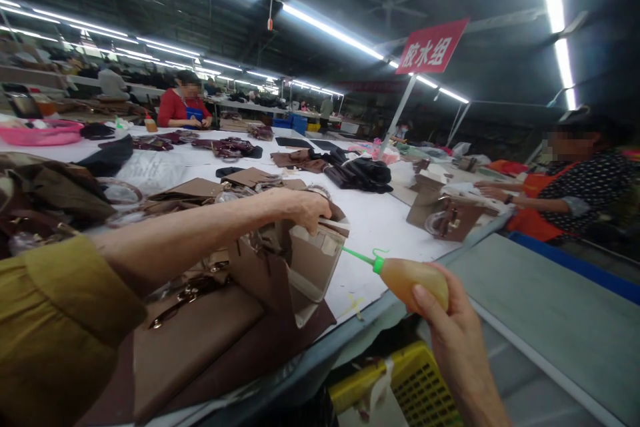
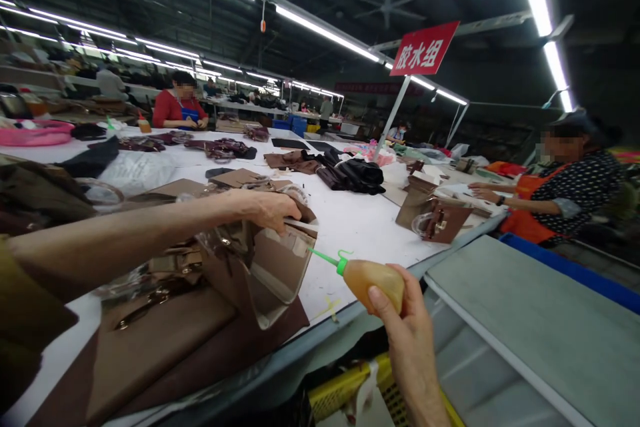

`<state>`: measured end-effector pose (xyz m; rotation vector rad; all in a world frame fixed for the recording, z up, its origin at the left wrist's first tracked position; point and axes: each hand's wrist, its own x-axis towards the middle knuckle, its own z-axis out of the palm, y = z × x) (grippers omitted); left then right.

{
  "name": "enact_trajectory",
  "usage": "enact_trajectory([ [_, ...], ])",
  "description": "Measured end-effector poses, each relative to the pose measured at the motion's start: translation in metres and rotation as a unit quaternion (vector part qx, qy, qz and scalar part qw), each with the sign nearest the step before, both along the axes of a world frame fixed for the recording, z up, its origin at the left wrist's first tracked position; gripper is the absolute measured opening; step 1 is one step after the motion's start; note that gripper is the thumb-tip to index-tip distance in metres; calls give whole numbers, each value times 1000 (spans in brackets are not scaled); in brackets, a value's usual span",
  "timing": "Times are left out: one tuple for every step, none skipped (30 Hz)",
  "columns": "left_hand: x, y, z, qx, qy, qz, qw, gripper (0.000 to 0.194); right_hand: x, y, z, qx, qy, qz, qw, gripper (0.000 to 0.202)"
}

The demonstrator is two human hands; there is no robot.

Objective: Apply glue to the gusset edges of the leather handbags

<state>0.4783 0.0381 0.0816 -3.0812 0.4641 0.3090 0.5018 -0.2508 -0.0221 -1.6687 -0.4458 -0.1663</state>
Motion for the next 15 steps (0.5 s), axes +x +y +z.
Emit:
enact_trajectory([
  [2,-4,-7,3,-1,-3,1000,30,1,-2,-2,-16,2,-4,1000,50],
  [4,-8,-14,7,-2,-6,1000,29,2,-4,-5,-29,8,-7,1000,52],
  [6,-12,-20,11,-3,-7,1000,27,3,-6,-8,-42,13,-5,999,53],
  [8,-15,-25,13,-2,-8,1000,26,4,-7,-12,-53,13,-2,998,54],
  [10,-19,-30,16,0,-9,1000,24,6,-8,-15,-61,13,3,998,55],
  [11,-22,-33,18,2,-9,1000,24,7,-9,-18,-69,12,7,998,55],
  [13,-24,-35,20,3,-9,1000,23,9,-9,-21,-75,10,11,997,54],
  [15,-26,-36,22,5,-9,1000,23,11,-10,-23,-78,8,13,997,54],
  [16,-28,-37,24,6,-8,1000,22,13,-11,-24,-78,6,13,997,55],
  [18,-29,-38,25,7,-8,1000,21,14,-11,-25,-79,4,11,997,55],
  [19,-30,-38,26,8,-8,1000,20,16,-12,-25,-80,3,7,997,56],
  [21,-31,-39,27,8,-9,1000,20,16,-13,-25,-83,1,1,997,56],
  [22,-31,-41,27,8,-9,1000,20,17,-14,-24,-86,-2,-5,996,55],
  [23,-31,-42,27,7,-11,1000,20,17,-15,-23,-88,-5,-10,996,55],
  [24,-31,-43,26,7,-12,1000,21,17,-15,-23,-90,-8,-13,996,55],
])
